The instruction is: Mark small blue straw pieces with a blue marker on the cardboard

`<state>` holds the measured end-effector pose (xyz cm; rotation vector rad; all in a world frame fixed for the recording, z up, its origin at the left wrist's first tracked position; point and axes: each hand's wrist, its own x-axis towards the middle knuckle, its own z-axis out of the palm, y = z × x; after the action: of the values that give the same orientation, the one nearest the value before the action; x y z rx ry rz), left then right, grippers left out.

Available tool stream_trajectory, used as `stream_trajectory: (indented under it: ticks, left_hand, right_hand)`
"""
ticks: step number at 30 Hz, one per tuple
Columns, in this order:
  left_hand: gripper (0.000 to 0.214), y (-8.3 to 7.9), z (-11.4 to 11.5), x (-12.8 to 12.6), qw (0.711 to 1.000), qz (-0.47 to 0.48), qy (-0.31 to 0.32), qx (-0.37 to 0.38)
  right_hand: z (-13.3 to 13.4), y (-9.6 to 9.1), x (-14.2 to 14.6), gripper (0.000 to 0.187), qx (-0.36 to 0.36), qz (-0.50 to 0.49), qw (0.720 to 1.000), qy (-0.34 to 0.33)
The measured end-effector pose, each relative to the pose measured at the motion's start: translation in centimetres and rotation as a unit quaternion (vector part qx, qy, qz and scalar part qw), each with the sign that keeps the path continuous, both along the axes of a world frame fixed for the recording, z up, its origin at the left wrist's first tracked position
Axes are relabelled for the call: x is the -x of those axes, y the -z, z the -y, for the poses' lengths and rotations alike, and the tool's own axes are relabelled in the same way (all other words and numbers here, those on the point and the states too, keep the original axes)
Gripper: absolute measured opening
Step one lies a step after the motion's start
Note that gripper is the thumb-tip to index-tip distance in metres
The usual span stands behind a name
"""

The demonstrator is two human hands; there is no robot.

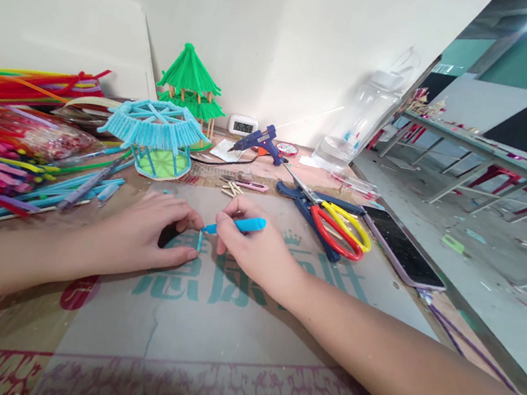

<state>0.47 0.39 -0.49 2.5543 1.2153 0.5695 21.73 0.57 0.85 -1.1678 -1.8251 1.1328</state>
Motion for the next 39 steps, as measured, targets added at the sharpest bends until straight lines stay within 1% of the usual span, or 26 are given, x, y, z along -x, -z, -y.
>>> stream_trajectory:
  ticks: [3,12,25,31,39]
  left_hand:
    - [0.038,0.11,-0.09,0.01,1.0,-0.002,-0.006,-0.005]
    - [0.032,0.22,-0.23,0.06,1.0,0.002,-0.005,-0.004]
    - [0.032,0.08,-0.21,0.05,1.0,0.003,0.005,0.007]
    - [0.029,0.03,-0.2,0.04,1.0,0.006,0.004,0.008]
    - [0.029,0.01,-0.16,-0.01,1.0,0.005,0.001,0.008]
  right_hand:
    - [-0.12,0.19,-0.04,0.018,-0.006,-0.005,1.0,-0.008]
    - [0.01,-0.03,0.09,0.018,-0.002,0.004,1.0,0.015]
    - [-0.01,0.07,-0.02,0.016,-0.002,-0.001,1.0,0.01]
    - [0.05,0.09,0.01,0.016,-0.002,0.007,1.0,0.02]
    - [0.0,0.02,0.0,0.017,0.002,0.007,1.0,0.015]
